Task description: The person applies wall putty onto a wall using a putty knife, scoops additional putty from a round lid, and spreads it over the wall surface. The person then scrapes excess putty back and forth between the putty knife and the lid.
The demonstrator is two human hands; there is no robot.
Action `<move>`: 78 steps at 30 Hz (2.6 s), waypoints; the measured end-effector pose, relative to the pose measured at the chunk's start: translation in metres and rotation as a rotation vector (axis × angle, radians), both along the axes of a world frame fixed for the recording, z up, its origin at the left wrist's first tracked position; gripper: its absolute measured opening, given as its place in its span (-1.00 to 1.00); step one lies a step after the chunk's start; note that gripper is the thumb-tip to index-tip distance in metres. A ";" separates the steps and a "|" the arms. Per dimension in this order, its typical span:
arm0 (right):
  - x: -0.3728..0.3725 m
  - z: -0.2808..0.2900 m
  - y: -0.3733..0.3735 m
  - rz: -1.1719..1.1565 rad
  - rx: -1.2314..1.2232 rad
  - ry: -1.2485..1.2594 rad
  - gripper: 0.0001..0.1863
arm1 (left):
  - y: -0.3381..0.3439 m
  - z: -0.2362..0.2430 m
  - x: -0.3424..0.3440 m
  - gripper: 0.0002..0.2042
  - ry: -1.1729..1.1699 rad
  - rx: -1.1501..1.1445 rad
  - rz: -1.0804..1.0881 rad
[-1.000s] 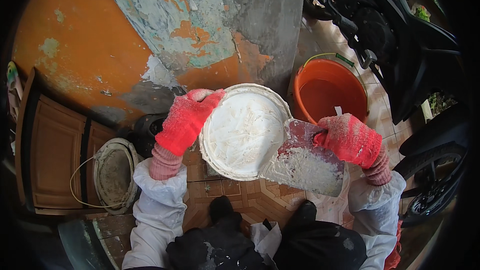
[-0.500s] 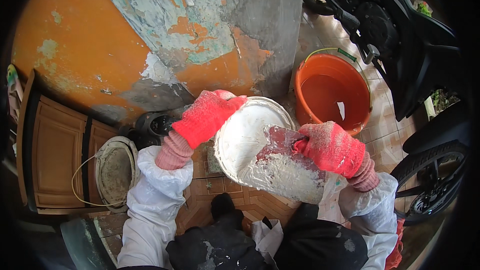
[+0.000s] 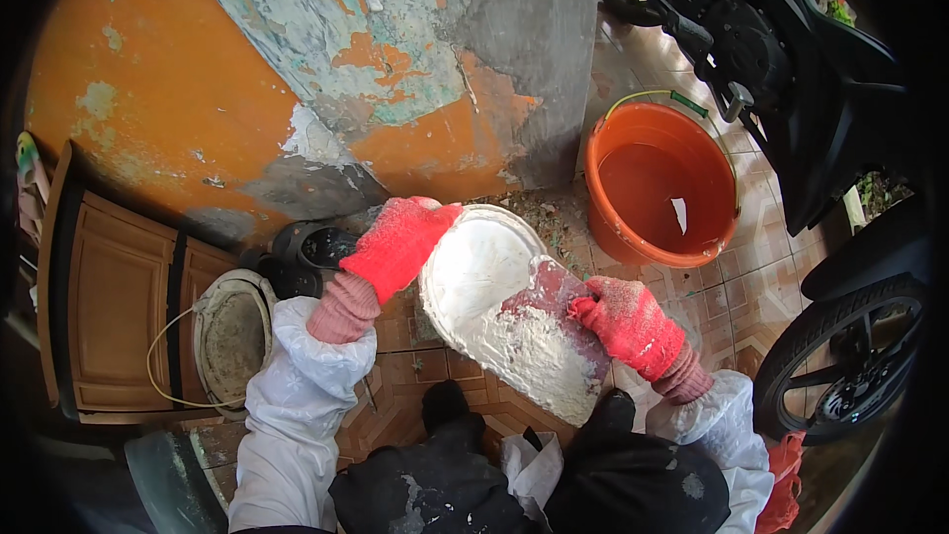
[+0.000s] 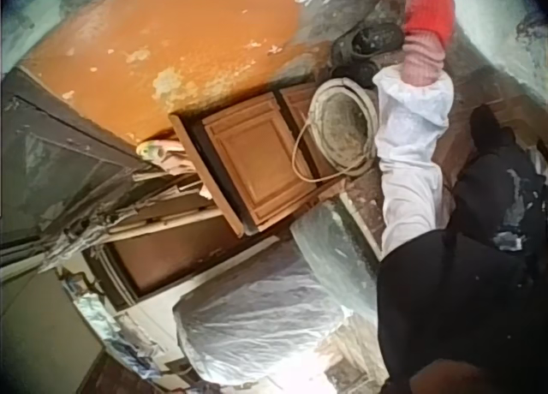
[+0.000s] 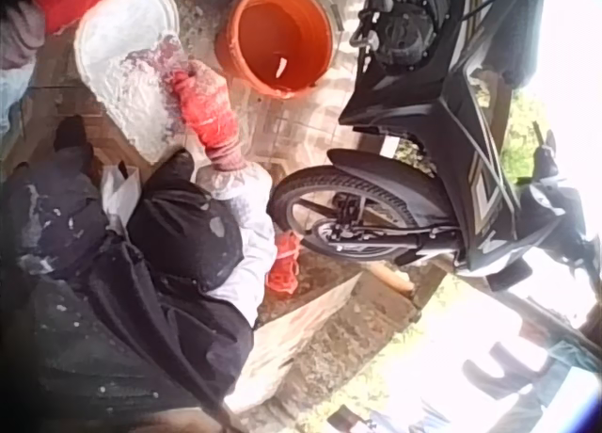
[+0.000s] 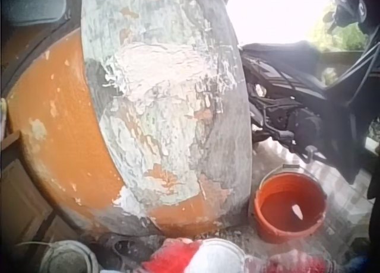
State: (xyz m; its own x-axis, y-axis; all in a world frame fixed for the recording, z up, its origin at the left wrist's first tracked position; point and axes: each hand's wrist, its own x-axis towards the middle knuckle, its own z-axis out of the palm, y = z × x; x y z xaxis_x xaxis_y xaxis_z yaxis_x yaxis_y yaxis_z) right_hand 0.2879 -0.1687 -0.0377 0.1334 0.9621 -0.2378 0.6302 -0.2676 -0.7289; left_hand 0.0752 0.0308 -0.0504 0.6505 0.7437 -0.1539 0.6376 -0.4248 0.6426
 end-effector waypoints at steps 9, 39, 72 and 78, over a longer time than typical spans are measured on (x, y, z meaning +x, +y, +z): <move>-0.004 0.003 -0.002 -0.028 -0.010 0.068 -0.72 | -0.014 -0.011 0.002 -0.59 -0.085 -0.068 0.073; -0.014 -0.015 -0.010 -0.264 -0.037 0.477 -0.69 | -0.059 0.014 0.004 -0.59 -0.218 -0.516 0.505; 0.033 -0.001 -0.019 -0.305 -0.192 0.029 -0.65 | -0.090 -0.030 -0.029 -0.68 -0.711 -0.506 0.561; 0.024 -0.020 -0.019 -0.168 -0.125 0.013 -0.65 | -0.096 -0.036 -0.023 -0.70 -0.770 -0.535 0.592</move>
